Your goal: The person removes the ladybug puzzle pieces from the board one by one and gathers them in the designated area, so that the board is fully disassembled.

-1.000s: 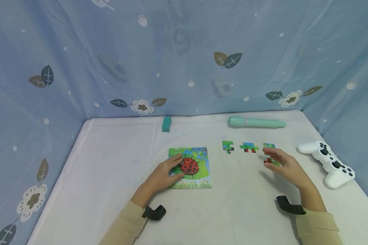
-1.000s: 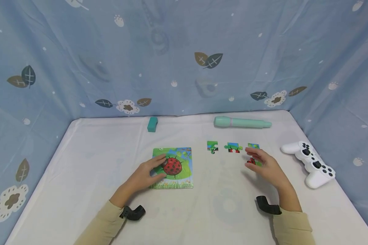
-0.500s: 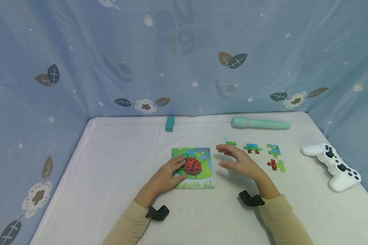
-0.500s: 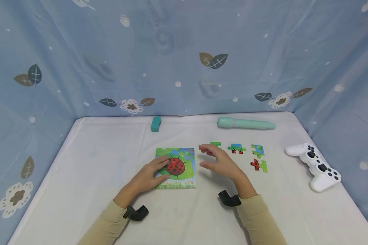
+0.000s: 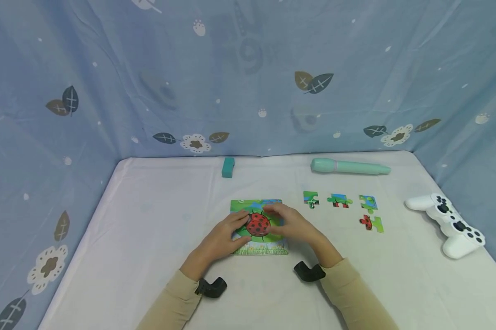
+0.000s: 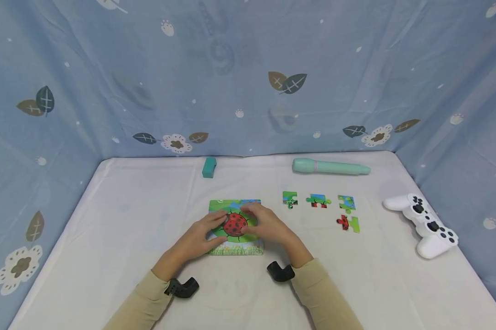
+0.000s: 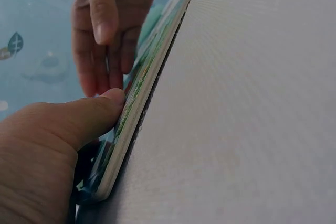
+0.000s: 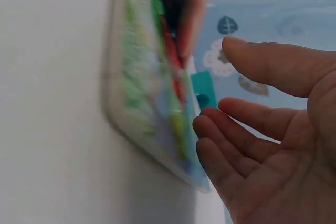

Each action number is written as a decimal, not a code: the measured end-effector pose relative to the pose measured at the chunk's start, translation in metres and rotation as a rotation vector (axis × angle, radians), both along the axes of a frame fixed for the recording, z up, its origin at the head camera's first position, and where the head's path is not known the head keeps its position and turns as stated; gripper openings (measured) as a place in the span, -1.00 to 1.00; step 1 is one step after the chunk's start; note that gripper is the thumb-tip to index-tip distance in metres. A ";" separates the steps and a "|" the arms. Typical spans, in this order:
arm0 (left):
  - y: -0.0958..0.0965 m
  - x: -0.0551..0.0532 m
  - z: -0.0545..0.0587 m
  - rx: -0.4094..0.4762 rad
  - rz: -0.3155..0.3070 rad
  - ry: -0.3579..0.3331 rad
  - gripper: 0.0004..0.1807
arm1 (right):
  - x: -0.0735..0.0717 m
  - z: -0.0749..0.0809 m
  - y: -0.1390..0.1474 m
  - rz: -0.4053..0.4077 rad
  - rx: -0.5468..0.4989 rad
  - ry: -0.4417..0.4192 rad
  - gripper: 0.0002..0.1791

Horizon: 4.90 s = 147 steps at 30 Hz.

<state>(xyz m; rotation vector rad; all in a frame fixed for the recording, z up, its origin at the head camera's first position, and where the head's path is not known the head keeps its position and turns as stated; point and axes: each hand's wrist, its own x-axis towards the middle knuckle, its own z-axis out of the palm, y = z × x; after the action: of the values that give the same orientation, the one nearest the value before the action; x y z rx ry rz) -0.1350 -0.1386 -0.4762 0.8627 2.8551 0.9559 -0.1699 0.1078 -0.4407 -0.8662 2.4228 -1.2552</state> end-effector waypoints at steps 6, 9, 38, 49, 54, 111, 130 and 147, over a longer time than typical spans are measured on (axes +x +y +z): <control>0.001 0.001 0.001 0.002 -0.007 0.011 -0.33 | 0.005 -0.007 -0.006 -0.025 0.046 0.058 -0.45; 0.002 0.000 0.001 0.004 -0.012 0.015 -0.33 | 0.007 -0.010 -0.008 -0.041 0.093 0.098 -0.47; -0.001 -0.002 -0.002 0.019 -0.008 0.015 -0.33 | 0.010 -0.011 -0.015 -0.151 0.068 0.147 -0.53; 0.000 -0.001 0.000 0.020 -0.012 0.013 -0.32 | 0.003 0.001 0.019 -0.194 0.062 0.164 -0.52; 0.002 0.000 0.001 0.023 -0.006 0.012 -0.33 | 0.004 0.004 0.046 -0.253 0.099 0.144 -0.52; -0.002 0.000 -0.003 0.053 0.006 0.003 -0.30 | 0.021 -0.001 0.172 -0.393 0.202 0.135 -0.44; -0.015 0.003 0.006 -0.058 0.083 0.012 -0.23 | 0.022 -0.006 0.057 -0.155 0.051 0.083 -0.40; -0.027 0.001 0.001 -0.061 0.102 -0.016 -0.17 | 0.017 -0.004 -0.034 -0.025 0.069 0.105 -0.42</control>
<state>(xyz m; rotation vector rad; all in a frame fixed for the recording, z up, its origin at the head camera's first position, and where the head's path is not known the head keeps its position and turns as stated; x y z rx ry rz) -0.1342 -0.1657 -0.4748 0.7076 2.9231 0.8751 -0.1533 0.0739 -0.4448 -0.9060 2.5501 -1.1548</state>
